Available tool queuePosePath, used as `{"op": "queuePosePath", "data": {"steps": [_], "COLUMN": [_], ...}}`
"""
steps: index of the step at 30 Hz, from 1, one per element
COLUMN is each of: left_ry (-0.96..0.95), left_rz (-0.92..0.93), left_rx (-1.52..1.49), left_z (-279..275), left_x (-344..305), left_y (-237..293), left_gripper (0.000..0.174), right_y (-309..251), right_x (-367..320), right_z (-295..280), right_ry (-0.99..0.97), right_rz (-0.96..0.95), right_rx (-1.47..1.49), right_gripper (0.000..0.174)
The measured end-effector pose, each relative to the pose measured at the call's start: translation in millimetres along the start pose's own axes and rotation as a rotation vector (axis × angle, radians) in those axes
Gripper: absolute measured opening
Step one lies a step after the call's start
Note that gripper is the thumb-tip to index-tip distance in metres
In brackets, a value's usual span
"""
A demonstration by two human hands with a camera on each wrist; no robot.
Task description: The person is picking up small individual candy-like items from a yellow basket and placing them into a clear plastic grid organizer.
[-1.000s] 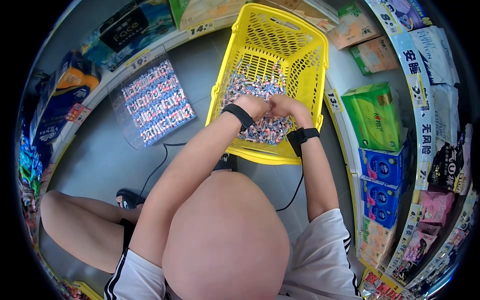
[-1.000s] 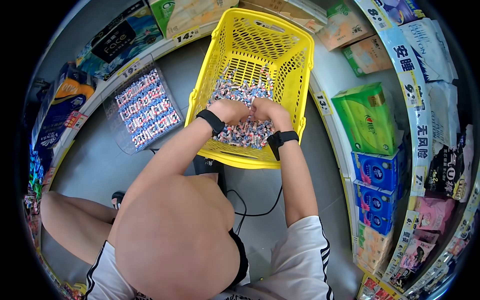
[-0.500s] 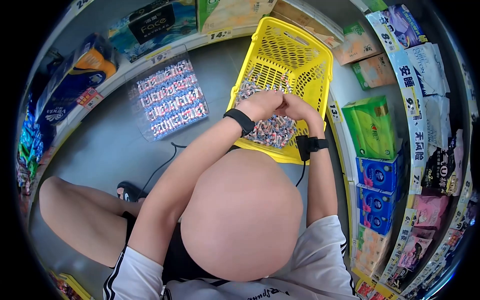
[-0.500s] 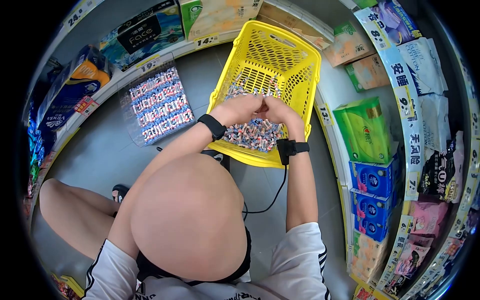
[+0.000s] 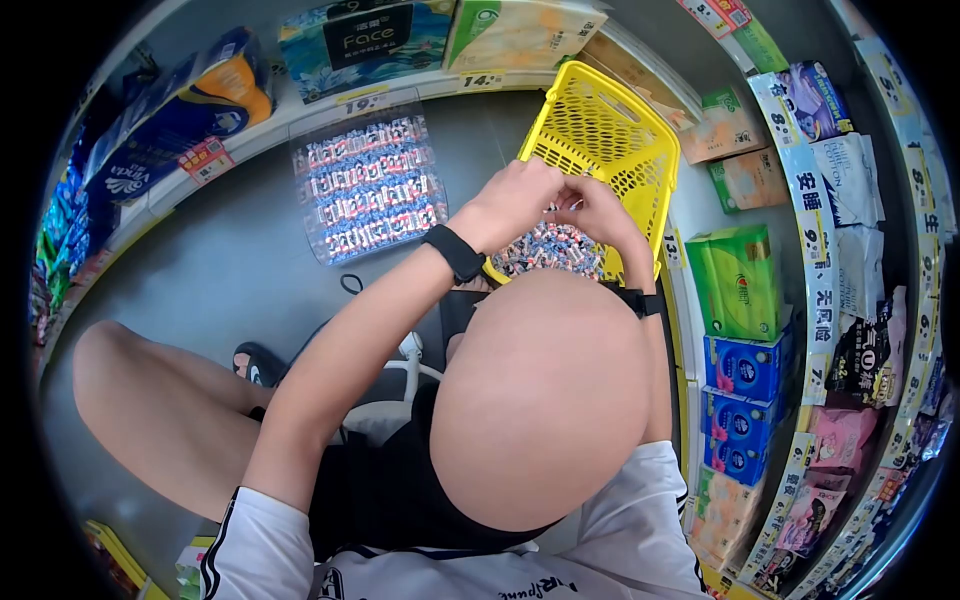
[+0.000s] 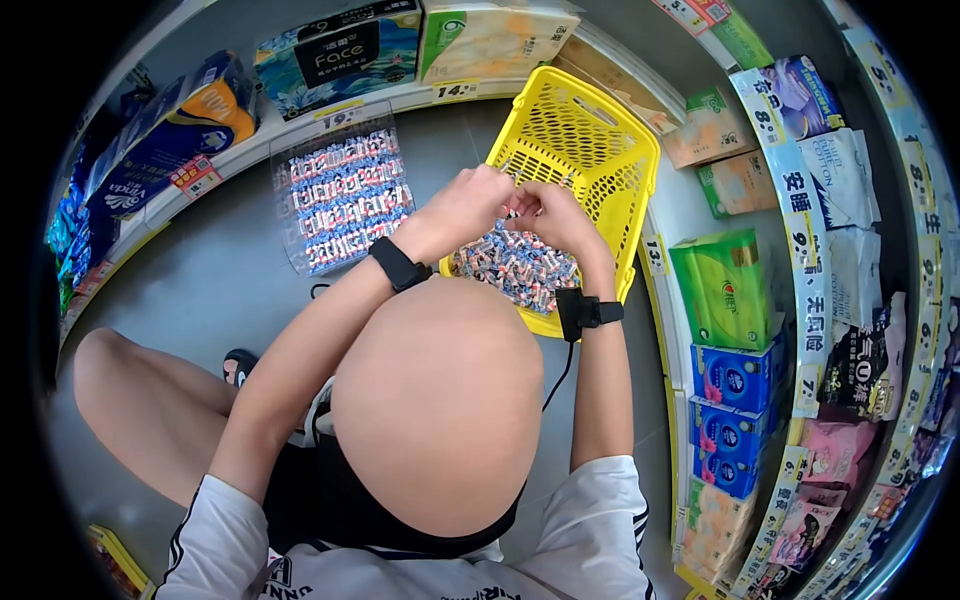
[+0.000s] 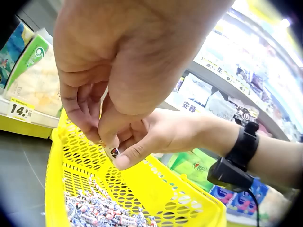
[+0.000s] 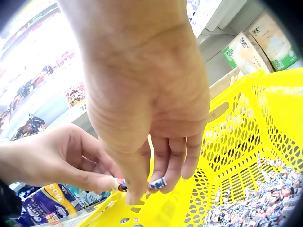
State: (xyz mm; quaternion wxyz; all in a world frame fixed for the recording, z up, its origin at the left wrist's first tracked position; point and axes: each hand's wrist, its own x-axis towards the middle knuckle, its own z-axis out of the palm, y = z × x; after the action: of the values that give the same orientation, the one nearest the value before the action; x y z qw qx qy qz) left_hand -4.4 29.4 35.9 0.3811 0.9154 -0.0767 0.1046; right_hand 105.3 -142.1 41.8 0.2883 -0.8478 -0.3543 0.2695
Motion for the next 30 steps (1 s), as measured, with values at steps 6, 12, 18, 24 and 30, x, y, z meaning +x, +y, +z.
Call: {"op": "queuePosePath", "data": {"steps": [6,12,18,24,30], "left_ry": [0.278,0.443,0.682,0.759,0.844], "left_rz": [-0.011,-0.191,-0.353,-0.615,-0.770], "left_rx": [0.025,-0.118,-0.187,-0.357,-0.174], "left_z": [-16.6,-45.6,-44.8,-33.4,-16.5], "left_x": [-23.7,-59.9,-91.7,-122.6,-148.1], "left_y": [-40.4,-65.0,-109.4,-136.9,-175.5], "left_gripper": [0.015,0.014,0.016,0.021,0.019], "right_y": [-18.5,-62.7,-99.8,-120.4,-120.9], "right_x": [24.7,66.7,130.3,184.8,224.4], "right_z": [15.6,40.9,79.0,134.9,189.8], "right_ry": [0.103,0.092,-0.007,-0.117,-0.300], "right_rz": [-0.125,-0.247,-0.254,-0.218,-0.161], "right_rx": [0.090,0.276,0.263,0.045,0.104], "right_gripper": [0.027,0.022,0.016,0.024,0.024]}}
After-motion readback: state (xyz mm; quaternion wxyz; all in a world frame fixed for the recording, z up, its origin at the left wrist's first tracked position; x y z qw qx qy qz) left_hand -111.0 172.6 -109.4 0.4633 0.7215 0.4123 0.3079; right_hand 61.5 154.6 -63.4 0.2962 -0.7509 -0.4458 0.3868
